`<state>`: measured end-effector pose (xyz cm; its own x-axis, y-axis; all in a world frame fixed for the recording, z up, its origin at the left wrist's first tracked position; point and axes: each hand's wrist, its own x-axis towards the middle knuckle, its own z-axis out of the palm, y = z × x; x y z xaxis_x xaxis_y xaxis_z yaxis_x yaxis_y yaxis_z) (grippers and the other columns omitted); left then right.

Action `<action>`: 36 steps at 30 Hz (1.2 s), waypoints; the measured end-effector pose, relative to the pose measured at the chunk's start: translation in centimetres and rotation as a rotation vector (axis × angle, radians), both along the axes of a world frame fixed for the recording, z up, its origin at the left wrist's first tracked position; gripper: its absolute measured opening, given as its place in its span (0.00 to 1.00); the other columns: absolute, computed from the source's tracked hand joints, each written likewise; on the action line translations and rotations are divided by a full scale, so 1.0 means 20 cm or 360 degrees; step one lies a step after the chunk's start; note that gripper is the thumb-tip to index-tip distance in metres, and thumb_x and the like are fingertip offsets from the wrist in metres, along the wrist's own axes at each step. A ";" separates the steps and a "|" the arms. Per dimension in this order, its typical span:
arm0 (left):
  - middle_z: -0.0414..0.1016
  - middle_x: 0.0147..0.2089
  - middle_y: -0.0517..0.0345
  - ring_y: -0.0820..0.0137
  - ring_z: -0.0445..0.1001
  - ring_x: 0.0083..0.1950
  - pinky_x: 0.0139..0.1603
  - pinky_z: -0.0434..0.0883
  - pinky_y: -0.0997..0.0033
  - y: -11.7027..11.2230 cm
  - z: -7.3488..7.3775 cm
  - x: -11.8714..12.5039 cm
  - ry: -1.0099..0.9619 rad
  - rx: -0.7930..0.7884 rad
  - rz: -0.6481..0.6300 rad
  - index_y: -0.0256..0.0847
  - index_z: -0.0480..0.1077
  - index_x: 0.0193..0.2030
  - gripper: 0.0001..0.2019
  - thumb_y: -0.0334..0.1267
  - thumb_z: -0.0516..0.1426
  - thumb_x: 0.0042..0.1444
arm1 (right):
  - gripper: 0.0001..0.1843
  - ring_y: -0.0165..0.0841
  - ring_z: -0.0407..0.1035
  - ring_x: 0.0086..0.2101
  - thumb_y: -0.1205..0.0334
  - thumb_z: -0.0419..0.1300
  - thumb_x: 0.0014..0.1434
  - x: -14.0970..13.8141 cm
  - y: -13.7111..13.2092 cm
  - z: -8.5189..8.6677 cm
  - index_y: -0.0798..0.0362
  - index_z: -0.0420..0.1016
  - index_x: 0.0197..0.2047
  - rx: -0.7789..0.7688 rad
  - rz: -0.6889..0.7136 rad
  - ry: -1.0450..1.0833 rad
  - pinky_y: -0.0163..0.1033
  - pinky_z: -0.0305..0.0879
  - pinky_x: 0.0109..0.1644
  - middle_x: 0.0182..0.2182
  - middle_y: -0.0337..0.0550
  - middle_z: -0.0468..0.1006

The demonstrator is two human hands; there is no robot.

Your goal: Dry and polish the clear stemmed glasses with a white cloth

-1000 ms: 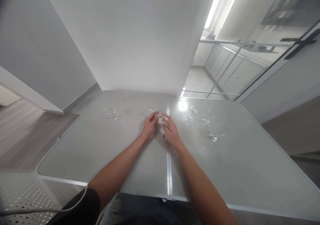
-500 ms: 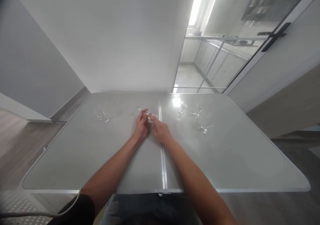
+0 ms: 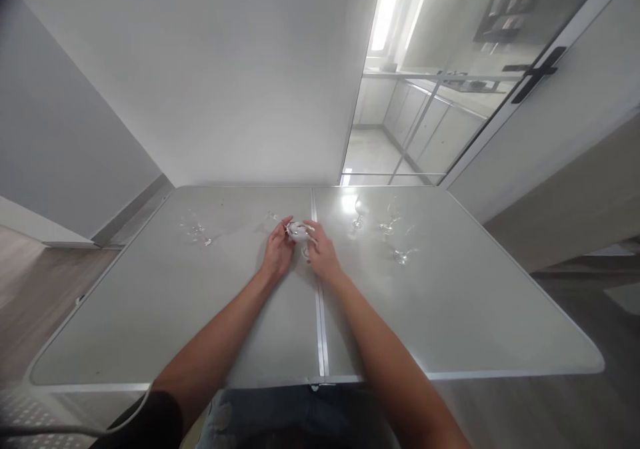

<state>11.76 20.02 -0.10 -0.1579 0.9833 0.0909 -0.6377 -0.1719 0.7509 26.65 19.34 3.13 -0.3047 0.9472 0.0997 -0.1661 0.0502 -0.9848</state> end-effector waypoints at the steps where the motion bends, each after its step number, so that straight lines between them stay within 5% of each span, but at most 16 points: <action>1: 0.77 0.45 0.52 0.70 0.75 0.44 0.47 0.70 0.72 0.01 -0.01 0.00 0.0021 -0.0017 0.0038 0.41 0.77 0.52 0.18 0.47 0.65 0.58 | 0.29 0.28 0.66 0.26 0.67 0.62 0.52 -0.01 -0.01 0.00 0.41 0.73 0.58 0.0140 -0.0009 -0.0103 0.34 0.68 0.28 0.45 0.39 0.79; 4: 0.76 0.39 0.56 0.72 0.74 0.39 0.45 0.69 0.73 0.02 -0.02 -0.02 0.0011 -0.0066 0.0119 0.40 0.76 0.52 0.20 0.43 0.68 0.55 | 0.27 0.28 0.66 0.26 0.66 0.61 0.53 -0.04 -0.02 0.00 0.41 0.74 0.57 0.0167 0.0091 -0.0111 0.35 0.69 0.29 0.47 0.39 0.78; 8: 0.79 0.45 0.52 0.69 0.77 0.45 0.49 0.70 0.70 0.02 0.00 -0.02 -0.0092 -0.0023 0.0050 0.42 0.73 0.55 0.24 0.40 0.70 0.51 | 0.27 0.24 0.52 0.16 0.61 0.62 0.56 0.02 0.01 0.02 0.46 0.71 0.60 -0.0389 0.0252 0.0343 0.34 0.65 0.22 0.26 0.34 0.73; 11: 0.78 0.51 0.48 0.64 0.77 0.52 0.53 0.70 0.67 0.02 0.01 -0.01 -0.0056 0.0040 -0.0058 0.42 0.73 0.55 0.24 0.38 0.70 0.52 | 0.29 0.23 0.47 0.15 0.63 0.63 0.54 0.07 0.05 0.01 0.49 0.70 0.60 -0.0544 0.0294 0.0474 0.32 0.62 0.21 0.18 0.28 0.63; 14: 0.77 0.56 0.47 0.65 0.76 0.54 0.53 0.70 0.68 0.01 0.01 -0.01 0.0002 -0.0016 -0.0037 0.42 0.74 0.53 0.22 0.37 0.69 0.52 | 0.29 0.25 0.54 0.16 0.64 0.60 0.54 0.07 0.06 -0.01 0.46 0.69 0.61 -0.0314 0.0138 0.0257 0.33 0.62 0.20 0.25 0.33 0.72; 17: 0.74 0.60 0.47 0.66 0.75 0.54 0.54 0.69 0.68 0.02 0.00 -0.01 0.0009 -0.0021 0.0001 0.42 0.74 0.53 0.20 0.38 0.67 0.54 | 0.27 0.30 0.69 0.26 0.65 0.57 0.55 0.02 0.04 -0.05 0.43 0.71 0.59 0.0213 -0.0043 -0.0160 0.36 0.70 0.30 0.43 0.40 0.80; 20: 0.77 0.52 0.49 0.67 0.76 0.49 0.51 0.70 0.69 0.02 0.00 -0.01 -0.0003 0.0006 0.0086 0.41 0.74 0.51 0.17 0.45 0.66 0.57 | 0.26 0.34 0.73 0.36 0.66 0.56 0.56 -0.03 0.02 -0.07 0.42 0.74 0.58 0.0447 0.0009 -0.0331 0.39 0.72 0.41 0.50 0.41 0.79; 24: 0.77 0.40 0.56 0.71 0.76 0.41 0.45 0.70 0.72 0.03 0.01 -0.01 0.0031 -0.0027 0.0132 0.41 0.74 0.44 0.15 0.44 0.68 0.54 | 0.26 0.26 0.61 0.18 0.65 0.58 0.56 0.00 0.03 -0.04 0.45 0.71 0.59 -0.0152 0.0183 0.0193 0.35 0.68 0.24 0.37 0.39 0.80; 27: 0.79 0.44 0.53 0.66 0.77 0.49 0.49 0.70 0.68 0.02 0.02 -0.01 0.0014 0.0022 0.0017 0.41 0.73 0.43 0.15 0.41 0.70 0.52 | 0.28 0.22 0.45 0.13 0.67 0.61 0.53 0.06 0.06 -0.01 0.50 0.70 0.59 -0.0555 0.0313 0.0604 0.31 0.62 0.19 0.16 0.26 0.64; 29: 0.80 0.46 0.53 0.63 0.76 0.54 0.51 0.70 0.67 0.01 0.02 -0.01 -0.0018 0.0035 -0.0040 0.43 0.73 0.45 0.17 0.38 0.71 0.50 | 0.27 0.21 0.42 0.12 0.69 0.61 0.53 0.10 0.08 0.00 0.53 0.71 0.57 -0.0662 0.0340 0.0757 0.29 0.60 0.18 0.12 0.22 0.55; 36: 0.78 0.57 0.48 0.60 0.75 0.57 0.57 0.72 0.56 -0.01 0.03 -0.02 -0.0170 -0.0107 -0.0424 0.40 0.77 0.44 0.11 0.32 0.65 0.54 | 0.25 0.21 0.44 0.10 0.68 0.62 0.48 0.22 0.17 -0.01 0.53 0.72 0.52 -0.0620 0.0054 0.0854 0.27 0.46 0.13 0.14 0.26 0.64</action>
<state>11.39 19.88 0.60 0.1015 0.9946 0.0208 -0.7296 0.0602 0.6812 31.02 22.66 2.89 -0.3387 0.9353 -0.1020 -0.6337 -0.3069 -0.7100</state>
